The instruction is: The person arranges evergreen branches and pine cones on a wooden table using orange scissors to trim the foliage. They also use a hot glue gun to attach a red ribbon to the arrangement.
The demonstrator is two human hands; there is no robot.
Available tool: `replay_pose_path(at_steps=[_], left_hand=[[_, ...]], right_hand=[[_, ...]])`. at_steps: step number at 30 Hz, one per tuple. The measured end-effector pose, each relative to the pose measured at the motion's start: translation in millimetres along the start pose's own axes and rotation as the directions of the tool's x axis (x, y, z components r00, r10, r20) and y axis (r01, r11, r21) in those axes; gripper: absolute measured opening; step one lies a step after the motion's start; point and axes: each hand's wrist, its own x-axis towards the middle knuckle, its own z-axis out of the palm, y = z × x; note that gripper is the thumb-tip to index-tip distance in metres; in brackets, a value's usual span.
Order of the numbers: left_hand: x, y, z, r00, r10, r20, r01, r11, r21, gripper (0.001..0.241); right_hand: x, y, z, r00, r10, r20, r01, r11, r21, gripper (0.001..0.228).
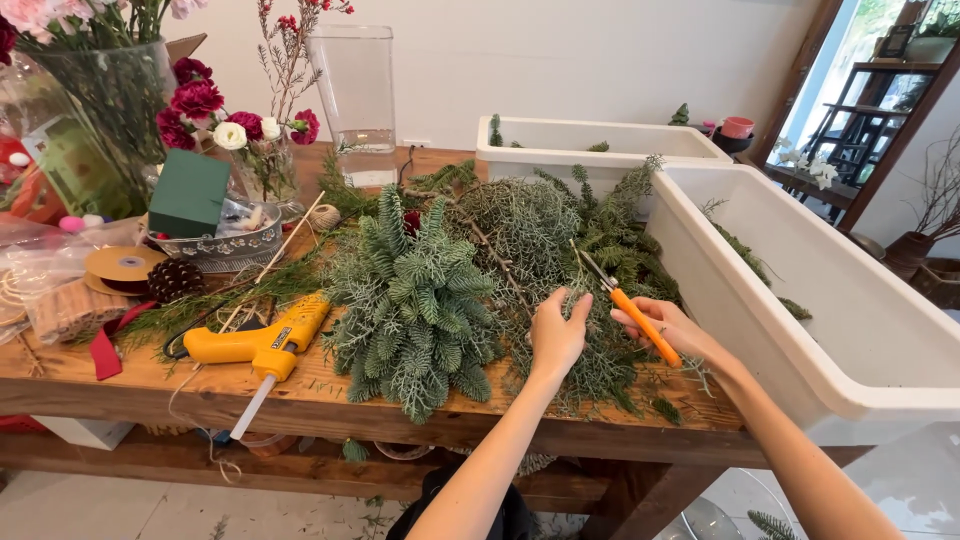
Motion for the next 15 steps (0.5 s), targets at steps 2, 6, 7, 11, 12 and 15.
replay_pose_path(at_steps=[2,6,7,11,12,15], left_hand=[[-32,47,-14,1.000,0.002,-0.002,-0.002,1.000,-0.004,0.065],[-39,57,-16,1.000,-0.016,0.023,0.015,0.999,0.038,0.066],[-42,61,-17,1.000,-0.016,0.021,0.015,0.999,0.039,0.066],[-49,70,-18,0.998,-0.034,0.043,0.031,0.996,0.078,0.063],[-49,72,-19,0.999,-0.037,0.038,0.034,0.996,0.088,0.062],[-42,60,-17,0.998,-0.039,0.048,0.035,0.997,0.074,0.064]], right_hand=[[-2,-3,-1,1.000,0.003,-0.005,-0.003,1.000,-0.027,0.036],[3,8,-5,1.000,0.027,-0.012,-0.027,0.999,-0.030,0.036],[-1,0,-1,1.000,0.026,-0.010,-0.026,0.999,-0.029,0.036],[-28,-39,19,0.996,0.052,-0.074,-0.056,0.997,-0.059,0.035],[-37,-51,26,0.989,0.078,-0.122,-0.086,0.995,-0.058,0.032],[3,9,-1,0.964,0.071,-0.258,-0.132,0.965,-0.227,0.042]])
